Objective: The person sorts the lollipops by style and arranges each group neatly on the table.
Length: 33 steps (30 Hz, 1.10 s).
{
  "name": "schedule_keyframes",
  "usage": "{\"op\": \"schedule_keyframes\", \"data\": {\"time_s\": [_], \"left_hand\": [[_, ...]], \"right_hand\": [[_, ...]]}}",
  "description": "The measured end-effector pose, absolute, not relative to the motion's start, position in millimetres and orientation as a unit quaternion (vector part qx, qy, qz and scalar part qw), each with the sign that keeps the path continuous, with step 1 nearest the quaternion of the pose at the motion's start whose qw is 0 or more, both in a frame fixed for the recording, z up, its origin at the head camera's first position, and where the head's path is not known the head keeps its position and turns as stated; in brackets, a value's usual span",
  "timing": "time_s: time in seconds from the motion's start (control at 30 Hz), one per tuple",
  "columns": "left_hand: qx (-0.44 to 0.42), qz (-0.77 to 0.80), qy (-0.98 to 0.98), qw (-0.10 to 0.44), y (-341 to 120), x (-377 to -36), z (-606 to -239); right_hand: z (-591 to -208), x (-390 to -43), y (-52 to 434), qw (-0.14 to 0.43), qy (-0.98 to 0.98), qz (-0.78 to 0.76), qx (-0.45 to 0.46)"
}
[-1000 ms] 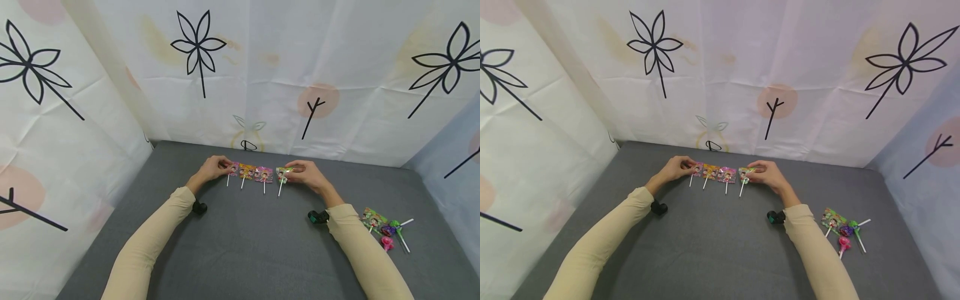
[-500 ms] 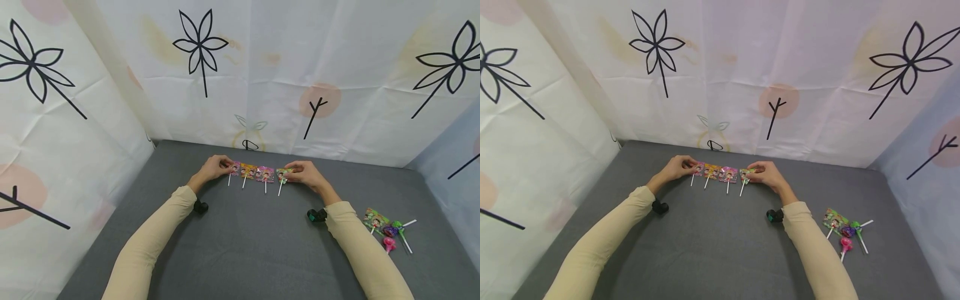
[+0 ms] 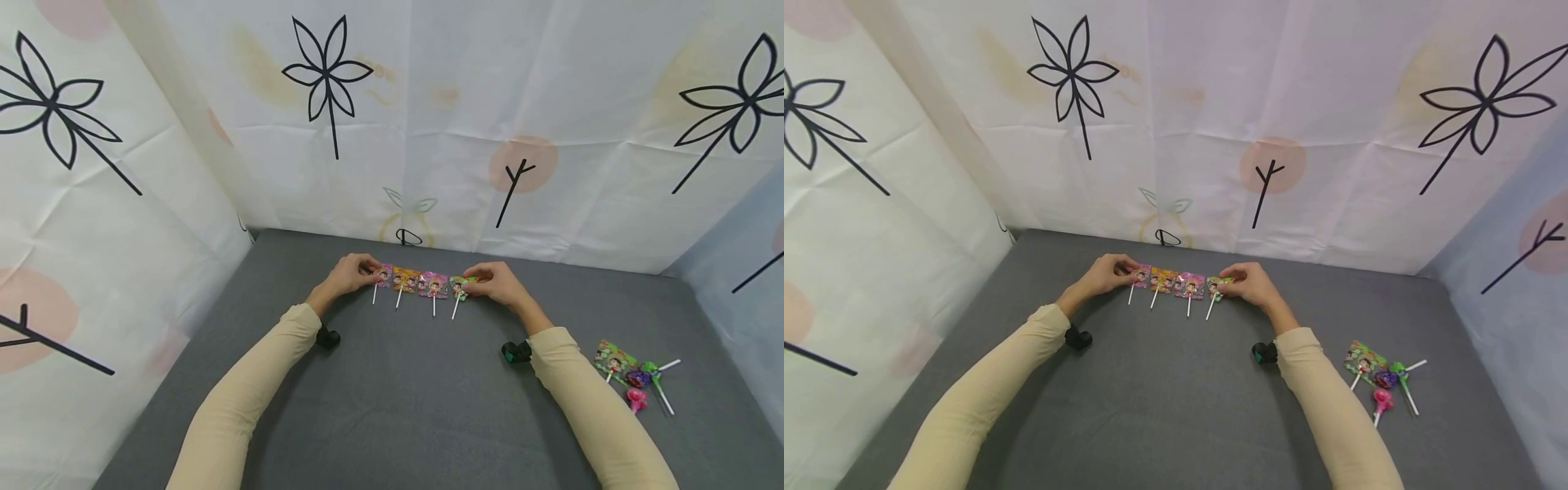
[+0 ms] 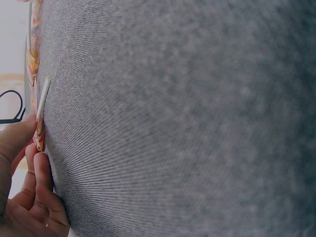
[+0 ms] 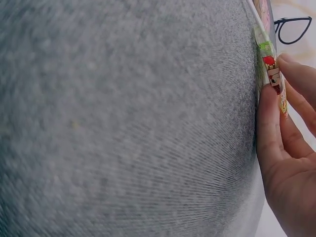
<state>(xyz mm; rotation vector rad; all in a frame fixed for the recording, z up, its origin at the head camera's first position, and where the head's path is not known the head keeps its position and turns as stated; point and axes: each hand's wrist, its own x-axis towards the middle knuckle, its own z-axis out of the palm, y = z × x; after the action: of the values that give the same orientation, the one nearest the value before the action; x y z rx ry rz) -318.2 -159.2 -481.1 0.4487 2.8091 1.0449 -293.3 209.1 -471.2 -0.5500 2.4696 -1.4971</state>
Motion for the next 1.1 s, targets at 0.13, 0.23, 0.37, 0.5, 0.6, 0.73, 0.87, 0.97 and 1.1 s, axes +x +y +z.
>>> {"op": "schedule_keyframes", "data": {"time_s": [0.13,0.23,0.37,0.5,0.6,0.73,0.87,0.97,1.1], "left_hand": [[0.15,0.346,0.924,0.055,-159.0,-318.0,-480.7],[0.15,0.349,0.923,0.057,-158.9,-317.9,-480.6],[0.146,0.348,0.924,0.06,-159.3,-317.7,-480.5],[0.145,0.346,0.925,0.061,-159.4,-317.5,-480.3],[0.145,0.348,0.924,0.063,-159.2,-317.0,-479.9],[0.145,0.349,0.923,0.065,-158.5,-316.5,-479.4],[0.145,0.349,0.924,0.064,-158.3,-316.6,-479.6],[0.146,0.347,0.924,0.062,-158.3,-316.7,-479.9],[0.146,0.345,0.925,0.06,-158.3,-317.3,-480.8]], "right_hand": [[-472.0,-295.3,209.2,0.072,0.863,-0.457,-0.204],[-471.3,-296.1,209.1,0.066,0.869,-0.441,-0.215],[-470.6,-297.2,209.6,0.064,0.873,-0.433,-0.217],[-471.3,-298.5,210.7,0.066,0.875,-0.426,-0.219],[-471.3,-299.1,211.3,0.07,0.876,-0.422,-0.222],[-470.9,-299.7,211.5,0.073,0.876,-0.422,-0.221],[-471.9,-300.1,210.9,0.073,0.876,-0.422,-0.223],[-472.3,-300.3,210.6,0.074,0.876,-0.421,-0.222],[-472.7,-301.1,210.6,0.074,0.877,-0.42,-0.222]]}}
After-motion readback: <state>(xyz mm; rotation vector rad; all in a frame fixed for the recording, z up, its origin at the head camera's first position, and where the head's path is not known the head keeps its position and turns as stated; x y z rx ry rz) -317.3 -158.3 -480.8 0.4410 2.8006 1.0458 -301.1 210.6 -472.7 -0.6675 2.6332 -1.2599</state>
